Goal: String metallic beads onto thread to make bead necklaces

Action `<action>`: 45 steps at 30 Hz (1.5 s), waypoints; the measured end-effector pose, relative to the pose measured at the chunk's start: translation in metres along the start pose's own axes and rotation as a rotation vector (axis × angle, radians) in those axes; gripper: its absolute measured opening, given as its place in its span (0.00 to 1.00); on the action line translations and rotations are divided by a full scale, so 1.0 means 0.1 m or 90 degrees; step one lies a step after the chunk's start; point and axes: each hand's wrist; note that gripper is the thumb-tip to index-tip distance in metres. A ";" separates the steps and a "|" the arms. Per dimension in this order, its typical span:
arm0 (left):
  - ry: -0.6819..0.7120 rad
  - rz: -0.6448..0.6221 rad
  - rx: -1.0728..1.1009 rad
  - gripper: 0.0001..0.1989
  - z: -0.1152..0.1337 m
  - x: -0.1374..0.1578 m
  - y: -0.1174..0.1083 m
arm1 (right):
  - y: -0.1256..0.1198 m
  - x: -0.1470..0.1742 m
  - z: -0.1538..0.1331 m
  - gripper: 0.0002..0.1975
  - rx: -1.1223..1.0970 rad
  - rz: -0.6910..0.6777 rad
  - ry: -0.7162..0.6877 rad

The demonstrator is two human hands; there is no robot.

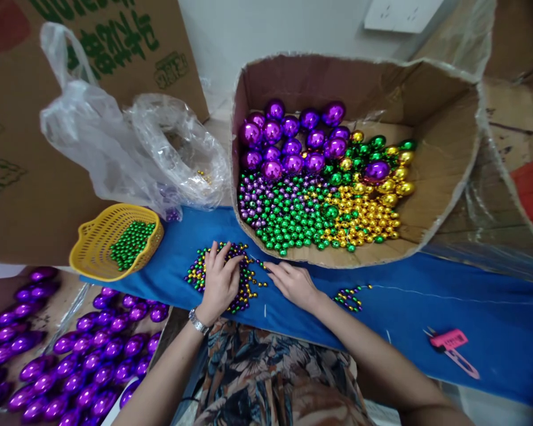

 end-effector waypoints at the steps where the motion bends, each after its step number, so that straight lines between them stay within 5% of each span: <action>1: 0.004 0.005 0.008 0.13 0.00 0.03 0.00 | -0.01 0.05 0.01 0.17 -0.008 -0.007 -0.013; 13: 0.010 -0.037 -0.013 0.14 0.13 0.26 0.07 | -0.01 0.31 -0.02 0.15 -0.002 -0.072 -0.023; 45: 0.020 -0.038 -0.033 0.12 0.16 0.32 0.08 | -0.06 0.28 -0.04 0.16 0.000 -0.097 -0.052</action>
Point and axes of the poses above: each hand's wrist, its own x-axis away from the middle knuckle, its own y-axis out of the palm, z = x × y, and after that the axes turned 15 degrees about -z, right-handed
